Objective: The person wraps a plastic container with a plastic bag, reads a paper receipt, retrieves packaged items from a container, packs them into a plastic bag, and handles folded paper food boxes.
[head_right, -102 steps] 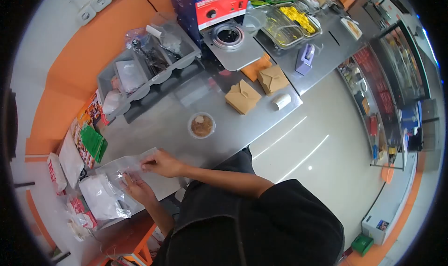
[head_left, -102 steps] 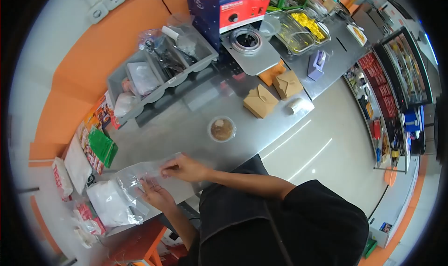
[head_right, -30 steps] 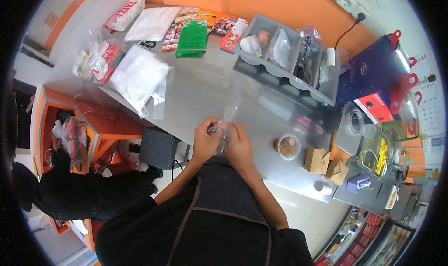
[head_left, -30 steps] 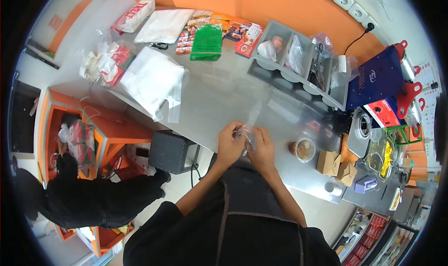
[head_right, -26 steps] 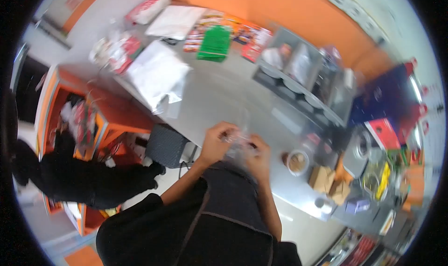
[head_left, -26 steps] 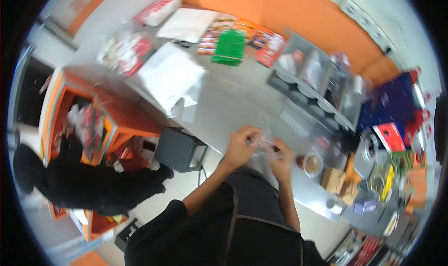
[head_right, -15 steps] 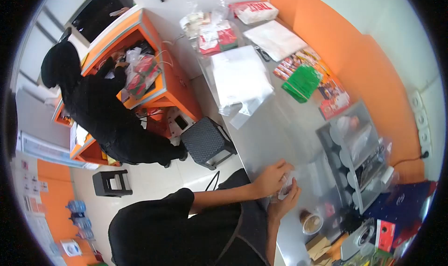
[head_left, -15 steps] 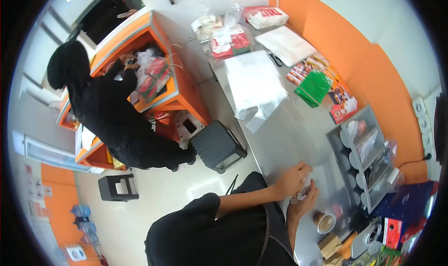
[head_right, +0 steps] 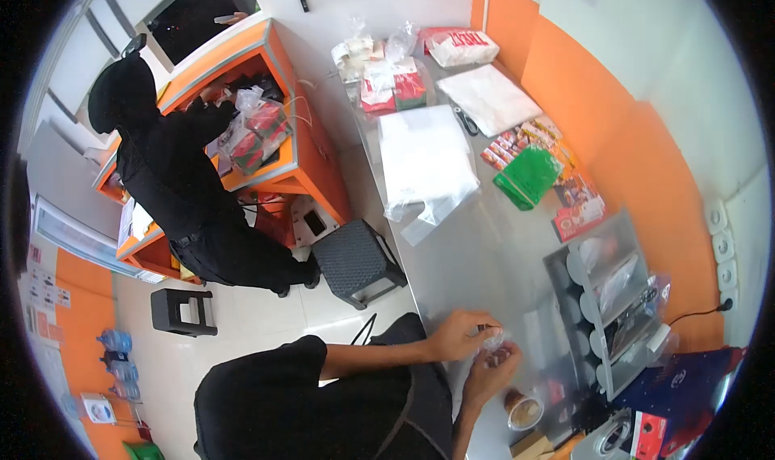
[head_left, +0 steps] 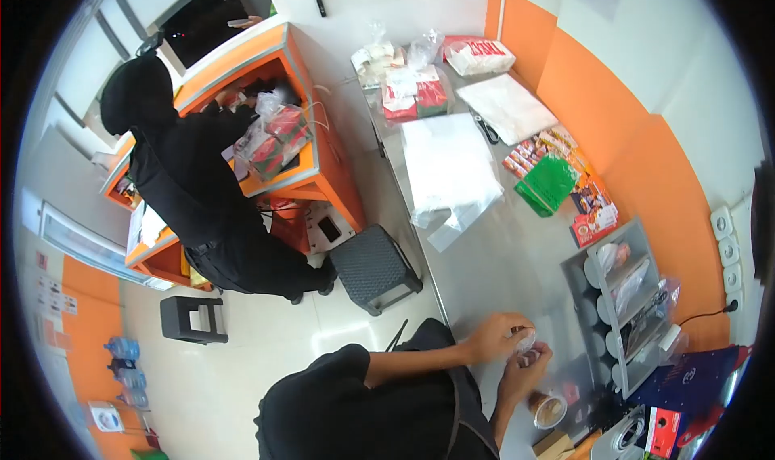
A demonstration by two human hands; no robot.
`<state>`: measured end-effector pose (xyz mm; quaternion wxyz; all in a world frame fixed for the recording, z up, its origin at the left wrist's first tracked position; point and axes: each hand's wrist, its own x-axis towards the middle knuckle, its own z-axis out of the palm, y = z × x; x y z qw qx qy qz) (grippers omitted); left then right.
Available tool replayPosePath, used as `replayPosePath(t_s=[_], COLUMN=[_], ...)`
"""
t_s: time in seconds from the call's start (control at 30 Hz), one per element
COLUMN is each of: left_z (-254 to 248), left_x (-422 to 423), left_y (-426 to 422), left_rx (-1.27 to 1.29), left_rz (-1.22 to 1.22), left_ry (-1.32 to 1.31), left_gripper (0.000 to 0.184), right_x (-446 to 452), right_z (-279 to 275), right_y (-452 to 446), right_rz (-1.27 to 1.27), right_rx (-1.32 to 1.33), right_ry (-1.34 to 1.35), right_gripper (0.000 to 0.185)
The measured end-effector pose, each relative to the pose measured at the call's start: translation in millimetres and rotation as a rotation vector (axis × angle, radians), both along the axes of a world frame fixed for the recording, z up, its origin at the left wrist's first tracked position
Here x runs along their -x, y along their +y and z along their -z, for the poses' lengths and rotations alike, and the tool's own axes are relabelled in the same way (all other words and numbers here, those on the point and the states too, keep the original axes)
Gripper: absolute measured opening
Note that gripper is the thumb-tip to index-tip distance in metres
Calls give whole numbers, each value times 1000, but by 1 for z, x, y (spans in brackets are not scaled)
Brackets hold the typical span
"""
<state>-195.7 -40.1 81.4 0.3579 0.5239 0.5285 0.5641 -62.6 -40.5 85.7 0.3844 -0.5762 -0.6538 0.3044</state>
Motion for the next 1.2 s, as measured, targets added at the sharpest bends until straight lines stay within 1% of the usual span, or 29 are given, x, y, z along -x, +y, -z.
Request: replayPosePath(t_s=[0.03,0.07,0.1,0.13,0.2,0.23,0.27,0.33,0.37,0.43,0.47,0.5,0.53,0.57,0.6,0.63,0.67,0.7,0.77,0.8,0.83,0.87,0.93,0.97,1.0,1.07,1.1,1.17,1.2], left_z=[2,4,7,8,11,11,10,-7,-19,-27,-23,-18,-8,-3,-11,-10,-31,-35,-21,-19,-19,-17,-13,-13,-11,-6,-6,-6,-4], left_x=[-3,-6,-8,-7,-1,-3,-7,-8,-7,-1,0,1,6,6,18,16,21,25,39,38,35,36,41,41,38,33,30,25,24], left_y=[-1,-1,-1,-2,-13,-14,-12,-10,-8,-1,3,6,9,13,14,11,14,17,29,31,32,33,36,38,38,37,37,35,35], left_rx=[-9,66,143,137,0,3,-60,-125,-178,-234,-334,-431,-466,-492,-191,-80,87,234,97,108,116,124,344,366,368,350,350,326,325], left_rz=[-8,-40,-68,-69,149,155,181,205,224,250,244,249,239,254,458,326,427,478,718,722,714,744,813,811,821,682,687,595,600], left_ry=[6,-100,-208,-203,231,239,304,378,364,350,399,440,412,360,245,242,-11,30,-256,-396,-532,-546,-397,-337,-340,-330,-331,-407,-407], left_gripper=[24,25,25,25,29,29,31,33,34,35,34,34,31,29,24,21,23,25,37,35,33,33,27,20,20,16,16,13,13], right_x=[1,-1,-10,-23,-40,-42,-43,-43,-43,-45,-44,-34,-29,-28,-32,-36,-40,-43,-48,-50,-52,-55,-61,-63,-63,-63,-63,-64,-65], right_z=[1,3,2,6,6,2,-3,-10,-12,-17,-18,-27,-37,-39,-39,-45,-37,-39,-30,-33,-40,-44,-44,-44,-46,-52,-51,-50,-50], right_y=[-3,-4,-1,6,15,17,17,20,20,17,16,14,12,13,15,16,18,19,19,19,20,20,25,25,23,21,21,19,20], right_rz=[25,51,60,57,93,151,154,69,69,-76,-65,-69,-50,-103,-135,-237,-276,-308,-294,-239,-218,-205,-217,-256,-244,-219,-214,-159,-155], right_rx=[111,224,198,193,178,164,160,82,79,80,82,5,-61,-42,-4,-66,-148,-49,205,212,363,507,487,477,476,437,435,463,461], right_ry=[85,169,240,245,638,655,664,328,336,140,138,119,88,37,-23,-161,-208,-126,244,232,401,577,551,530,528,534,533,467,468], right_gripper=[27,27,21,21,15,10,10,17,17,23,23,22,20,20,20,22,22,20,17,17,16,16,15,15,15,16,16,18,18])
